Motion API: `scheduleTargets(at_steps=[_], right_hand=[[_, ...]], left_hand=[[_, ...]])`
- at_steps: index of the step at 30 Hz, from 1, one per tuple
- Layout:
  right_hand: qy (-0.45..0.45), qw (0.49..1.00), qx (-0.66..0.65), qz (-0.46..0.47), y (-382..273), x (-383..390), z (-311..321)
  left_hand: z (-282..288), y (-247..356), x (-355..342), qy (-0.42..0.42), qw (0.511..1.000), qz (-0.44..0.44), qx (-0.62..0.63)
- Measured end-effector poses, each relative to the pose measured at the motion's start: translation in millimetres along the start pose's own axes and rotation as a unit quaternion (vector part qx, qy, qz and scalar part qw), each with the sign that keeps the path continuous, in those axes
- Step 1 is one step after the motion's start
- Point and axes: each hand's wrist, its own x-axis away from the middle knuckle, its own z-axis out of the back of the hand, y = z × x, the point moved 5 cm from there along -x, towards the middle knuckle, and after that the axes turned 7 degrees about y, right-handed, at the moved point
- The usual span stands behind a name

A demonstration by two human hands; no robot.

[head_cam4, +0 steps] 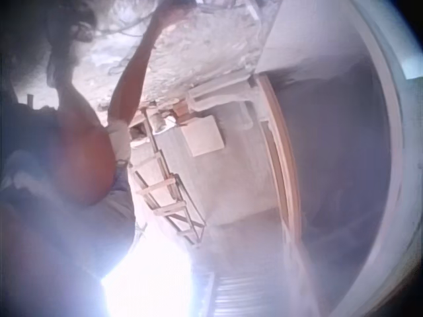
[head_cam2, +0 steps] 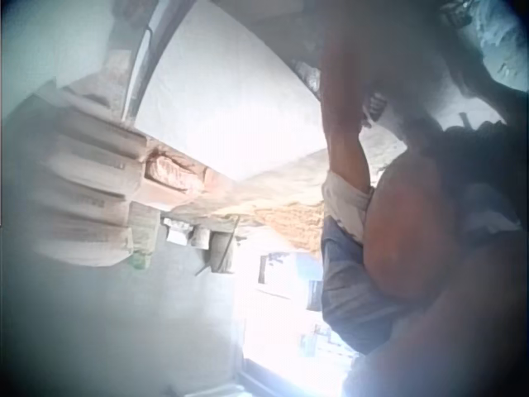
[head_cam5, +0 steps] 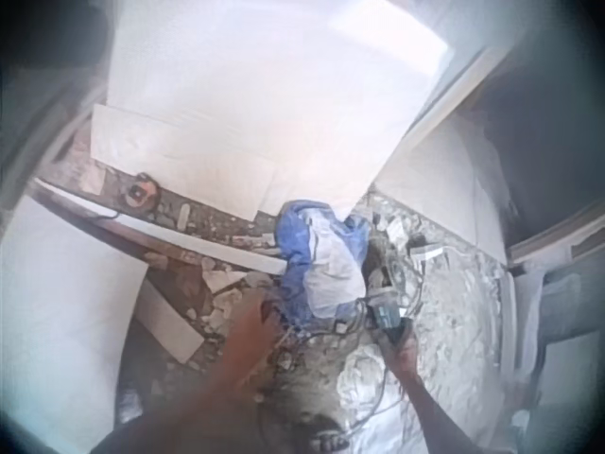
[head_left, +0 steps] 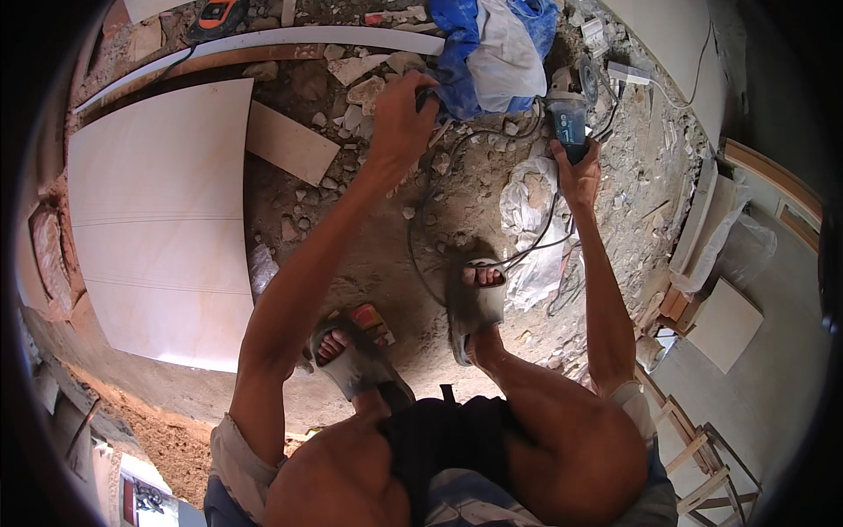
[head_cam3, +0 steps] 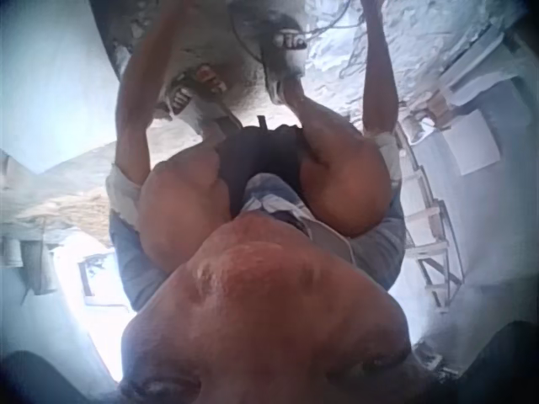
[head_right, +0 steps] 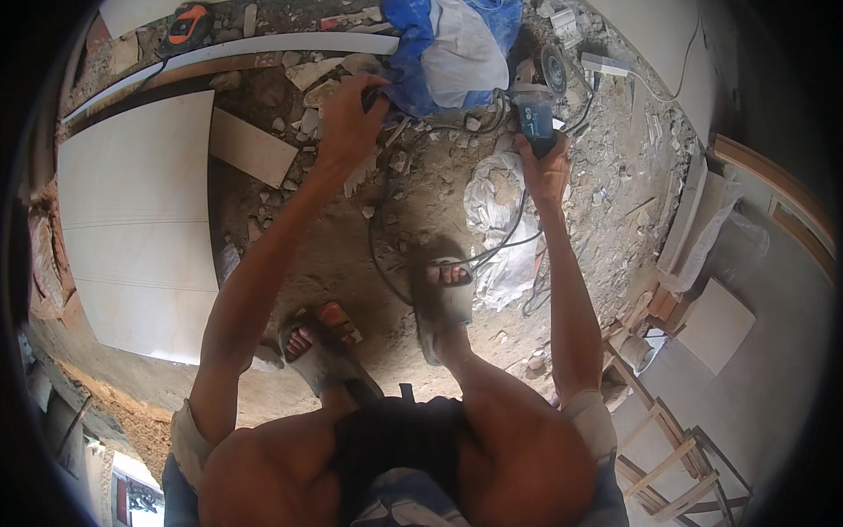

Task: The person uses a handheld power grinder to cut through several large ceramic tiles on the ground.

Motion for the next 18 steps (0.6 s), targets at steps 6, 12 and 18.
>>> scheduleTargets(at_steps=[6,12,18], right_hand=[[-0.006,0.898,-0.377,-0.227,-0.7,37.1,62.8],[-0.068,0.829,-0.551,-0.067,-123.8,43.7,230.6],[-0.146,0.764,-0.617,0.117,-262.6,32.5,383.5]], left_hand=[[-1.5,1.1,-13.0,0.008,0.977,0.14,0.162],[22.5,58.5,54.1,0.125,0.977,-0.055,-0.165],[-11.4,6.0,136.9,-0.183,0.964,0.164,-0.105]])
